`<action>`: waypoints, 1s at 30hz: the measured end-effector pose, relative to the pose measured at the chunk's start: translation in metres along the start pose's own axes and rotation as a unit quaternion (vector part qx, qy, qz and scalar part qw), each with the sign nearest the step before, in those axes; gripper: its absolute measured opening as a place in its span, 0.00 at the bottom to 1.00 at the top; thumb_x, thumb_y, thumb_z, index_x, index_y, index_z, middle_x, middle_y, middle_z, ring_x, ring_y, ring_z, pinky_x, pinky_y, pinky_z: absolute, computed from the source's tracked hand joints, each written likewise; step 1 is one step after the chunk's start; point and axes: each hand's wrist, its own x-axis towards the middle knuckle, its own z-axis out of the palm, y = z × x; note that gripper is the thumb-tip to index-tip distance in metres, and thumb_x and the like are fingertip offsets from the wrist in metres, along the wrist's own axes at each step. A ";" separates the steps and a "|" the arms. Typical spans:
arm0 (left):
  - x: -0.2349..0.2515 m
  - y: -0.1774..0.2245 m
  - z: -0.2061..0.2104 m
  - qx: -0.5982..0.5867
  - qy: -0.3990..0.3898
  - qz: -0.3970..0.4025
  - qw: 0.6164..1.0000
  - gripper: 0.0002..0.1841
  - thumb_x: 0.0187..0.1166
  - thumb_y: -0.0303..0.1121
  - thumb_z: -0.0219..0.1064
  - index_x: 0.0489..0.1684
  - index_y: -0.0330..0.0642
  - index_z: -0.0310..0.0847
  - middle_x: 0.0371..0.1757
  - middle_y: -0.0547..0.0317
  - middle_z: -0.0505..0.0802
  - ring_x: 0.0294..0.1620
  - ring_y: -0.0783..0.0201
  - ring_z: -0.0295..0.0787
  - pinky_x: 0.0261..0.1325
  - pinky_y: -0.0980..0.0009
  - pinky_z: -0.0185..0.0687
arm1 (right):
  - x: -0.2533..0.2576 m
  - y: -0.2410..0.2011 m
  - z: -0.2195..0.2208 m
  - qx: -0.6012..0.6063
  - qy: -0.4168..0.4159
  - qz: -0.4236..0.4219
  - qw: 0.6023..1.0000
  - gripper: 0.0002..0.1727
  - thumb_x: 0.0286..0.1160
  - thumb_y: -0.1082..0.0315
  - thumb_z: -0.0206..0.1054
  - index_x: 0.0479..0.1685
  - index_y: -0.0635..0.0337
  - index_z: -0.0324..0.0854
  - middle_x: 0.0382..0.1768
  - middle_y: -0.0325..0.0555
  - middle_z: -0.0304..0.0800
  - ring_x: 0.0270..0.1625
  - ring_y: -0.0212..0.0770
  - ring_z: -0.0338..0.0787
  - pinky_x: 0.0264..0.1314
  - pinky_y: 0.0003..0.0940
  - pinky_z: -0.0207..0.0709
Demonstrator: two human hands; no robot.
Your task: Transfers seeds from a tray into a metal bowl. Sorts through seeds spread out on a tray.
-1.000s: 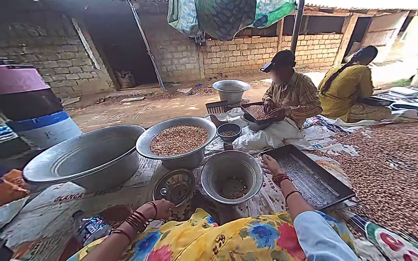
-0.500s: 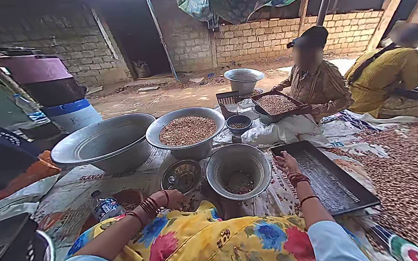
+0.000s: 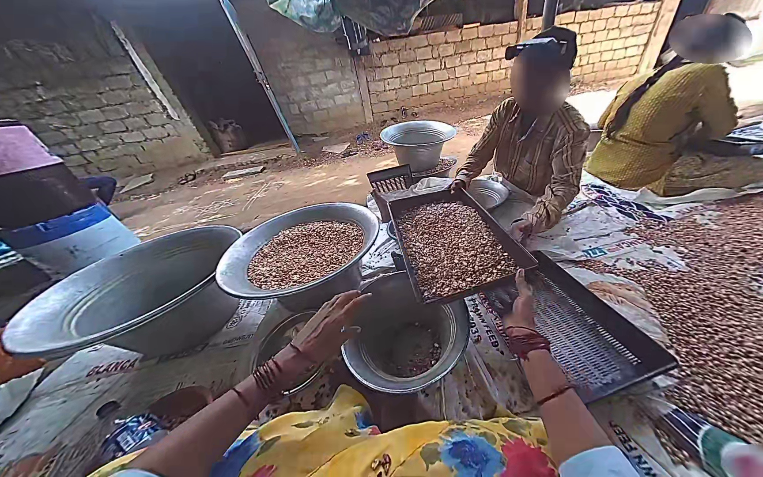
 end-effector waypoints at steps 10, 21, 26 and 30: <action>0.123 -0.013 0.022 -0.117 0.108 -0.188 0.969 0.29 0.89 0.34 0.58 0.89 0.35 0.60 0.85 0.31 0.70 0.87 0.38 0.66 0.88 0.49 0.60 | -0.051 0.022 -0.009 0.009 -0.002 0.037 0.999 0.06 0.69 0.81 0.56 0.34 0.61 0.73 0.21 0.45 0.78 0.21 0.37 0.80 0.23 0.34 0.78; 0.149 -0.018 -0.025 -0.623 0.273 -0.332 0.653 0.23 0.94 0.49 0.39 0.63 0.43 0.73 0.46 0.56 0.85 0.43 0.64 0.84 0.48 0.58 0.82 | -0.050 -0.023 -0.073 0.038 -0.016 -0.020 0.999 0.17 0.74 0.80 0.49 0.19 0.50 0.68 0.13 0.32 0.78 0.16 0.24 0.80 0.19 0.20 0.75; 0.059 0.006 -0.049 -0.593 0.110 -0.383 0.700 0.30 0.94 0.51 0.29 0.73 0.43 0.71 0.51 0.49 0.90 0.44 0.53 0.91 0.43 0.53 0.86 | -0.025 -0.007 -0.088 -0.040 -0.030 -0.021 0.999 0.18 0.84 0.76 0.49 0.24 0.51 0.73 0.15 0.29 0.77 0.18 0.18 0.78 0.20 0.14 0.71; -0.003 0.018 -0.045 -0.566 0.153 -0.393 0.709 0.26 0.93 0.41 0.35 0.57 0.40 0.83 0.43 0.54 0.95 0.39 0.57 0.94 0.36 0.60 0.89 | -0.014 0.010 -0.095 -0.077 -0.079 0.015 0.994 0.18 0.87 0.74 0.49 0.27 0.52 0.76 0.17 0.29 0.81 0.20 0.19 0.81 0.22 0.15 0.75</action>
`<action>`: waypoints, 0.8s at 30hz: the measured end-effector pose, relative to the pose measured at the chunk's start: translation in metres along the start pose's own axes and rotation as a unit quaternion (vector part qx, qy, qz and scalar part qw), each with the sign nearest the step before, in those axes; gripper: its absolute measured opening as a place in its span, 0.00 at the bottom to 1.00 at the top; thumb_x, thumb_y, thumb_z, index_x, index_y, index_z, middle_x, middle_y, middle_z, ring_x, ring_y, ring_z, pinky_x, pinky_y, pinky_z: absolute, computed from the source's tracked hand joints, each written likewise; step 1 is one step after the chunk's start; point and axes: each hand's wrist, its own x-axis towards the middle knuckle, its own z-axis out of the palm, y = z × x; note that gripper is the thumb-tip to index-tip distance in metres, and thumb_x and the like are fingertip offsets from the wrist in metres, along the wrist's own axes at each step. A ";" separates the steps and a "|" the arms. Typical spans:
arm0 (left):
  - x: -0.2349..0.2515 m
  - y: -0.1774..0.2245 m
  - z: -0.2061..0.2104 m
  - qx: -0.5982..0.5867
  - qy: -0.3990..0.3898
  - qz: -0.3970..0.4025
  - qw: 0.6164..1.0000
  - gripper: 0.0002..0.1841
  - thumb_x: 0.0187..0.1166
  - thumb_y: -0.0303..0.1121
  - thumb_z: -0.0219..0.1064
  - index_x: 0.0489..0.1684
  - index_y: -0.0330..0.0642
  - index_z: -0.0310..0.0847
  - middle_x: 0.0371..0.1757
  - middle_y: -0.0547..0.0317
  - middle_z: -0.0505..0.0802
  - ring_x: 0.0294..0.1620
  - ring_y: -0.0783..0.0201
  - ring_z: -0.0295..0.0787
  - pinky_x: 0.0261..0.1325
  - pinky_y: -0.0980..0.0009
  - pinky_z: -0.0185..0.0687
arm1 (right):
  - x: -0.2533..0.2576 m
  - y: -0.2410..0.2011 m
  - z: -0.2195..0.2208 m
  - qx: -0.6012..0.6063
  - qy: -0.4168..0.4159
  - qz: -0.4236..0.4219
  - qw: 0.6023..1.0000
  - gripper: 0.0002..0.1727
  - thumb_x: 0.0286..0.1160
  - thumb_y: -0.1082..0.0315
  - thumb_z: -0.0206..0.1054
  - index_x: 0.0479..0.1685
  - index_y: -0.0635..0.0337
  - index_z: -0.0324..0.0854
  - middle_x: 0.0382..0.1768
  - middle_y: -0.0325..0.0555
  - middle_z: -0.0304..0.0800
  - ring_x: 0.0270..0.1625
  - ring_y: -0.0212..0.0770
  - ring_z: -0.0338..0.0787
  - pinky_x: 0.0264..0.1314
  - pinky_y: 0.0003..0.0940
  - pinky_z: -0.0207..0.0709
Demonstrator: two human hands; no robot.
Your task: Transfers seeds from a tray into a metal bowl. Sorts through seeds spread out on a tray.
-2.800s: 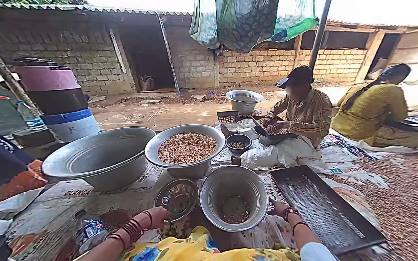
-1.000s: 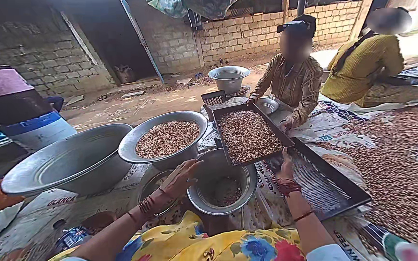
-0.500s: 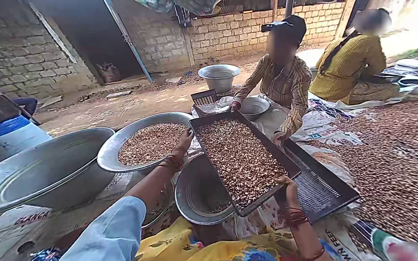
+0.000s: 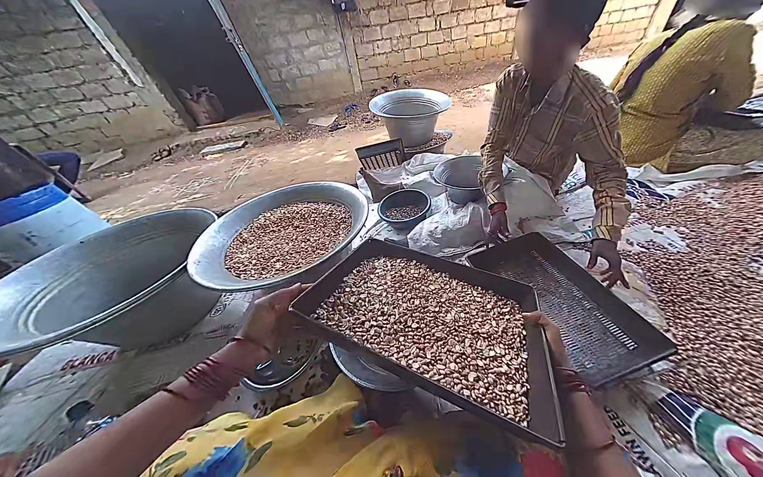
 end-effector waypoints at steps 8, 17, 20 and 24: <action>-0.039 0.003 -0.037 -0.009 -0.200 0.192 0.961 0.21 0.81 0.43 0.56 0.70 0.49 0.78 0.57 0.69 0.93 0.54 0.75 0.91 0.55 0.76 0.88 | 0.006 -0.004 0.013 0.101 -0.040 0.013 0.994 0.21 0.89 0.72 0.41 0.32 0.51 0.79 0.19 0.29 0.89 0.20 0.19 0.87 0.21 0.15 0.80; -0.023 -0.077 -0.061 0.079 -0.126 -0.079 0.986 0.34 0.81 0.33 0.58 0.88 0.50 0.50 0.63 0.55 0.84 0.50 0.67 0.90 0.50 0.68 0.88 | -0.016 -0.007 0.050 -0.017 -0.021 0.019 0.999 0.17 0.84 0.76 0.49 0.28 0.54 0.79 0.18 0.32 0.87 0.19 0.21 0.85 0.21 0.16 0.78; -0.011 -0.089 -0.072 0.065 -0.105 -0.087 0.989 0.35 0.80 0.31 0.59 0.89 0.53 0.48 0.64 0.53 0.84 0.51 0.66 0.90 0.49 0.66 0.89 | 0.002 -0.003 0.072 -0.047 -0.055 0.003 0.997 0.16 0.85 0.76 0.49 0.30 0.54 0.79 0.19 0.31 0.87 0.21 0.21 0.85 0.24 0.17 0.79; 0.016 -0.101 -0.082 0.082 -0.065 -0.044 0.993 0.35 0.80 0.21 0.56 0.90 0.47 0.51 0.74 0.47 0.79 0.59 0.63 0.87 0.56 0.65 0.86 | 0.027 0.006 0.099 -0.108 -0.094 -0.006 0.990 0.17 0.89 0.74 0.47 0.32 0.56 0.79 0.20 0.32 0.85 0.23 0.23 0.85 0.28 0.20 0.79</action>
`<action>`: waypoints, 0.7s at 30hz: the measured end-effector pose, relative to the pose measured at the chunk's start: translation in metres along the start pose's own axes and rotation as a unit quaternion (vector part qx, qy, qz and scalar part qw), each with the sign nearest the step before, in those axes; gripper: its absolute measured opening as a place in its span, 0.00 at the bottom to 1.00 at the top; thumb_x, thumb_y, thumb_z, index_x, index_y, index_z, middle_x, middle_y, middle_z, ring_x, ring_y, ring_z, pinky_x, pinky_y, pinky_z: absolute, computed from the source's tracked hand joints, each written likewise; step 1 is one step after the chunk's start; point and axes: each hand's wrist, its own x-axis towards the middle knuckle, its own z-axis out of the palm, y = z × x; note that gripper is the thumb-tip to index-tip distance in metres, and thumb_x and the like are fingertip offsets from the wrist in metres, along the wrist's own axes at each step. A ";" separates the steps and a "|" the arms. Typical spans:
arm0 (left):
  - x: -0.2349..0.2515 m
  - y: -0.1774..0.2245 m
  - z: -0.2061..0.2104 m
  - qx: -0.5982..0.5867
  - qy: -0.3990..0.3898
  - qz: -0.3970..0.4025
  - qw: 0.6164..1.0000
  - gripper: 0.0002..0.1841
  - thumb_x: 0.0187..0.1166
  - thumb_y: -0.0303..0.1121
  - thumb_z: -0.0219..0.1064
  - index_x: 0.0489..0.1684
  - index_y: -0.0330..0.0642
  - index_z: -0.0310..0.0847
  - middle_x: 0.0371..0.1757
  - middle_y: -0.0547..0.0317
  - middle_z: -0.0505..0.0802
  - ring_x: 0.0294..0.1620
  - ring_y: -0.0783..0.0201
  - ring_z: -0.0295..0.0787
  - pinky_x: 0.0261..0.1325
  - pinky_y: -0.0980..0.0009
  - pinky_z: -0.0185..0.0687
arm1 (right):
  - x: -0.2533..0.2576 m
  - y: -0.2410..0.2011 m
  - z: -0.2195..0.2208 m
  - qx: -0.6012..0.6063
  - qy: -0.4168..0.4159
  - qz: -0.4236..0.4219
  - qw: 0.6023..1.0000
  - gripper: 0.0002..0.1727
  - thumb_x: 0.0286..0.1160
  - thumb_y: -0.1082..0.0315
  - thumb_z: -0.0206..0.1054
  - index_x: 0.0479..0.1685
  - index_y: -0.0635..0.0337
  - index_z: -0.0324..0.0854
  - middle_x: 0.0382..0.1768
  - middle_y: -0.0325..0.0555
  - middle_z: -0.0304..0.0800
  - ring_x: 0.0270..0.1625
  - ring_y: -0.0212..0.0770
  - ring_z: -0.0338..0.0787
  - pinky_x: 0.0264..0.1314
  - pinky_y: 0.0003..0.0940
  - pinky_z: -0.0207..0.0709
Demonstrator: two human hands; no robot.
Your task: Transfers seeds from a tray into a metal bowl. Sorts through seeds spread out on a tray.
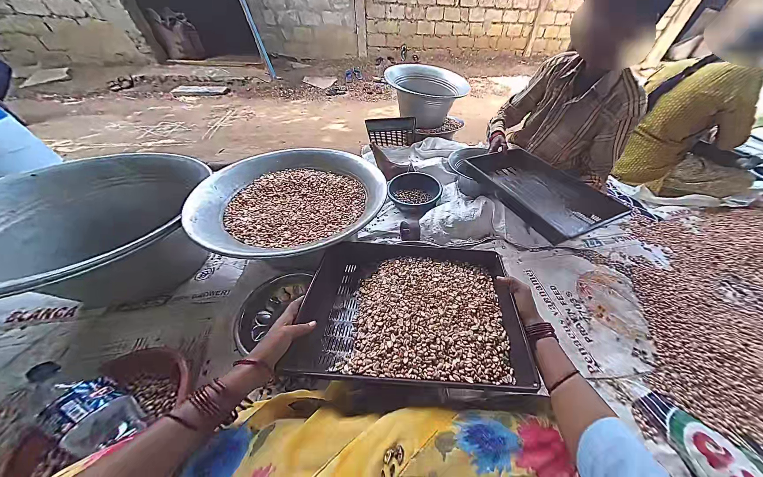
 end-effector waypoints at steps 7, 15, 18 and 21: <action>0.026 0.004 -0.006 0.120 0.016 -0.017 0.992 0.29 0.90 0.21 0.49 0.91 0.42 0.51 0.82 0.38 0.73 0.75 0.53 0.80 0.74 0.56 0.75 | 0.023 -0.006 -0.004 -0.276 -0.051 -0.028 0.959 0.31 0.95 0.62 0.48 0.92 0.64 0.53 0.84 0.60 0.70 0.81 0.42 0.76 0.83 0.37 0.68; 0.007 0.041 0.021 0.421 0.040 0.237 0.875 0.30 0.84 0.22 0.57 0.89 0.38 0.62 0.82 0.33 0.75 0.77 0.33 0.76 0.78 0.42 0.71 | -0.057 -0.041 0.025 -0.530 -0.078 -0.216 0.816 0.10 0.80 0.67 0.68 0.50 0.57 0.93 0.44 0.48 0.97 0.49 0.44 0.95 0.57 0.48 0.83; -0.011 0.066 0.066 0.449 -0.076 0.224 0.862 0.28 0.87 0.22 0.51 0.88 0.40 0.65 0.79 0.37 0.78 0.79 0.40 0.75 0.80 0.47 0.69 | -0.069 -0.034 0.047 -0.644 -0.130 -0.130 0.742 0.13 0.83 0.63 0.65 0.57 0.53 0.93 0.55 0.52 0.95 0.62 0.55 0.91 0.67 0.60 0.77; -0.015 0.073 0.111 0.486 -0.179 0.213 0.829 0.28 0.88 0.23 0.49 0.90 0.42 0.62 0.80 0.37 0.78 0.78 0.40 0.78 0.79 0.44 0.71 | -0.064 -0.022 0.055 -0.698 -0.138 -0.107 0.694 0.15 0.85 0.62 0.63 0.63 0.49 0.90 0.61 0.53 0.93 0.66 0.58 0.89 0.67 0.62 0.76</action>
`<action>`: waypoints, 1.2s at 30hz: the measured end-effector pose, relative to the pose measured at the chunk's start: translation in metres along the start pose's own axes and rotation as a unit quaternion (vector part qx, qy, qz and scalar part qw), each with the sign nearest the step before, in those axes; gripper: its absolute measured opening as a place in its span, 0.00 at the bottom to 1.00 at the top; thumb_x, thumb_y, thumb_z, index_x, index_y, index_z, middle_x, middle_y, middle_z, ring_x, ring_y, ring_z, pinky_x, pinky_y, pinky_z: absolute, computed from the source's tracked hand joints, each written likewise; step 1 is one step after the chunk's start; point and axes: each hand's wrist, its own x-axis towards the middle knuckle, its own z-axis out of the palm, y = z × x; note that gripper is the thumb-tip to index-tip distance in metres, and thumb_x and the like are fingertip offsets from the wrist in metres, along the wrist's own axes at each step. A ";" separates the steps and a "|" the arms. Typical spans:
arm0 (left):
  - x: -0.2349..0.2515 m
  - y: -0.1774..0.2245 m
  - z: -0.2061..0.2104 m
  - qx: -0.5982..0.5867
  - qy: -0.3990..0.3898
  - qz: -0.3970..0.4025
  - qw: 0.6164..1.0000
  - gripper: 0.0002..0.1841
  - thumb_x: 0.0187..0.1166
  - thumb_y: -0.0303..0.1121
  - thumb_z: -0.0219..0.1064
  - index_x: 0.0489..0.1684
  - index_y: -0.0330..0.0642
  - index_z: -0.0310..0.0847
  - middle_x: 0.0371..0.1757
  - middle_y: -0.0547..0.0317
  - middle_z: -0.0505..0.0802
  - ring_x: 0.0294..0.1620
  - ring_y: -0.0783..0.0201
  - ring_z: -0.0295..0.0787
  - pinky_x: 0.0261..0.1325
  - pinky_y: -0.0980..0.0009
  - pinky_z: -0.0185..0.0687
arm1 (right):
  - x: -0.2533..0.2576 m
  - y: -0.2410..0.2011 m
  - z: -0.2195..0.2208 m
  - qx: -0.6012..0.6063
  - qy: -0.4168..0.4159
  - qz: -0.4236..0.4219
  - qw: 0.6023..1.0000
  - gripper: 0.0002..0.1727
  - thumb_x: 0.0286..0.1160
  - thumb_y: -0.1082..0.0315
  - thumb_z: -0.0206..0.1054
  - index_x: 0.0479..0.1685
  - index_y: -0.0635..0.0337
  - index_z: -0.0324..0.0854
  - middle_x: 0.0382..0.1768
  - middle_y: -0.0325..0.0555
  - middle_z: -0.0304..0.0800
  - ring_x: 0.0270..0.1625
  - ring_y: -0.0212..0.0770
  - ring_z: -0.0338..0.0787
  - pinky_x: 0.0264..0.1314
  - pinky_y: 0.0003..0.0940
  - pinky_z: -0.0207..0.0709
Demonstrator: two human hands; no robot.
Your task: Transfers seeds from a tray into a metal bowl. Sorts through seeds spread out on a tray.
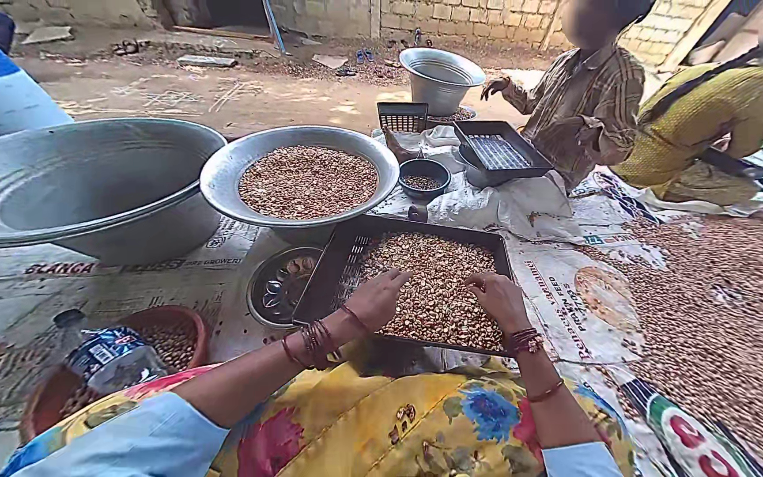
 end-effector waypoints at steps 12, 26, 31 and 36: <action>0.020 -0.084 -0.027 -0.022 0.026 -0.221 0.975 0.31 0.89 0.38 0.58 0.92 0.44 0.58 0.87 0.35 0.69 0.77 0.35 0.77 0.78 0.39 0.70 | 0.003 -0.003 0.016 -0.011 -0.003 0.016 1.000 0.16 0.85 0.57 0.63 0.62 0.49 0.89 0.54 0.55 0.94 0.59 0.58 0.92 0.60 0.64 0.77; 0.021 -0.057 0.007 -0.052 0.044 -0.007 0.998 0.12 0.84 0.31 0.64 0.57 0.38 0.90 0.60 0.41 0.92 0.68 0.43 0.85 0.75 0.41 0.72 | -0.013 -0.065 -0.033 0.307 -0.070 -0.243 0.917 0.10 0.80 0.65 0.67 0.49 0.59 0.89 0.40 0.32 0.93 0.35 0.20 0.86 0.43 0.20 0.82; 0.032 -0.033 0.027 -0.001 0.020 0.046 0.999 0.14 0.86 0.33 0.61 0.60 0.41 0.90 0.64 0.40 0.89 0.69 0.42 0.84 0.69 0.41 0.78 | -0.002 -0.102 -0.046 0.228 0.011 -0.243 0.943 0.11 0.82 0.60 0.67 0.50 0.54 0.91 0.42 0.35 0.95 0.38 0.23 0.88 0.46 0.25 0.82; 0.037 -0.034 0.033 0.018 0.011 0.055 0.998 0.13 0.85 0.31 0.64 0.60 0.42 0.90 0.66 0.39 0.87 0.72 0.41 0.81 0.68 0.43 0.79 | 0.010 -0.091 -0.021 0.186 0.012 -0.194 0.963 0.12 0.82 0.61 0.66 0.54 0.53 0.91 0.44 0.40 0.95 0.40 0.34 0.91 0.49 0.38 0.82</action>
